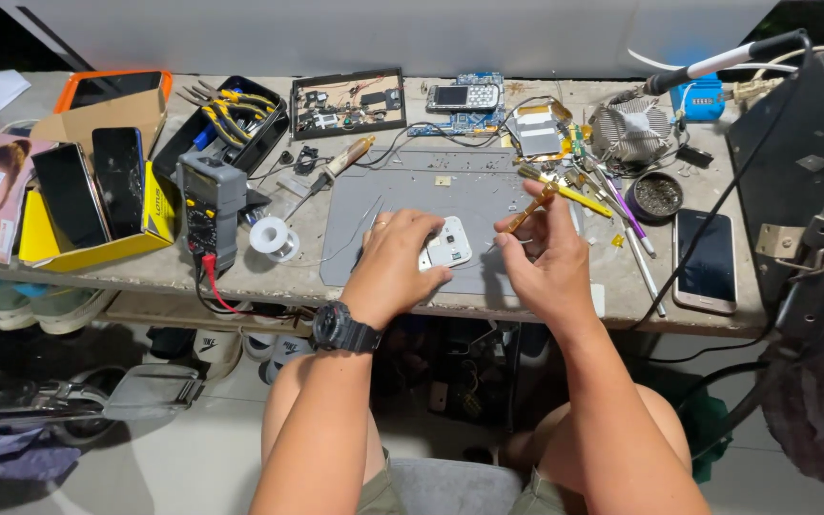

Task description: Repairing a smartphone by disassembling and inspecting internal components

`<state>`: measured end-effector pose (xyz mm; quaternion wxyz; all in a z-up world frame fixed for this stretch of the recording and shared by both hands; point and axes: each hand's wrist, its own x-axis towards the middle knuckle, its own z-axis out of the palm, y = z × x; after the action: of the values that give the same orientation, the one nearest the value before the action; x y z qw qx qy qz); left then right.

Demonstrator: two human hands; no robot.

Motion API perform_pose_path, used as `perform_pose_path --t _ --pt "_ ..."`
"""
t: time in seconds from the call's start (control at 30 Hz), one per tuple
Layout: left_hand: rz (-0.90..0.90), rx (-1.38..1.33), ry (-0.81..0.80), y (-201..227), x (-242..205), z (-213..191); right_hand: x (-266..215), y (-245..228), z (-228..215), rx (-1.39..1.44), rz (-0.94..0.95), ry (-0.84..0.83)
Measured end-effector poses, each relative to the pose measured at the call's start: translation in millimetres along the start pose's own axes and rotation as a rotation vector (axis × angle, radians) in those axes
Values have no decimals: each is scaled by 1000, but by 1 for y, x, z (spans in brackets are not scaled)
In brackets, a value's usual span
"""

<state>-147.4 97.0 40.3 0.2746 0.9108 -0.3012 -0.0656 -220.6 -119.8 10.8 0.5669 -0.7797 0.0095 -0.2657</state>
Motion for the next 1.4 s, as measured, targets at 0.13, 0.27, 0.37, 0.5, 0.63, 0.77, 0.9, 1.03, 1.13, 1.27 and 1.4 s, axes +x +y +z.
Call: perform_pose_path --t 0.13,0.27,0.37,0.5,0.63,0.77,0.9,1.03,1.13,1.27,1.4 --pt "9 -16 17 -19 5 13 -4 8 11 60 -56 -27" --pt "43 -51 19 -19 9 13 0 15 20 56 -129 -8" --pt "93 -53 40 -13 8 9 1 19 24 60 -153 -1" --pt "127 -26 40 -15 9 12 2 26 24 55 -192 45" --pt "156 -32 16 -16 11 9 2 24 22 49 -200 60" --pt "180 -85 -57 -18 12 11 1 26 17 24 -201 51" --pt "184 -93 -96 -17 13 8 1 28 14 -20 -183 -1" --pt "180 -76 -98 -14 13 6 0 31 14 -14 -179 -10" --pt "184 -65 -99 -13 12 5 0 31 15 -19 -178 -16" --pt "192 -52 -98 -13 11 5 1 32 16 -30 -178 -26" --pt "255 60 -39 -10 4 18 2 23 18 -99 -226 -28"
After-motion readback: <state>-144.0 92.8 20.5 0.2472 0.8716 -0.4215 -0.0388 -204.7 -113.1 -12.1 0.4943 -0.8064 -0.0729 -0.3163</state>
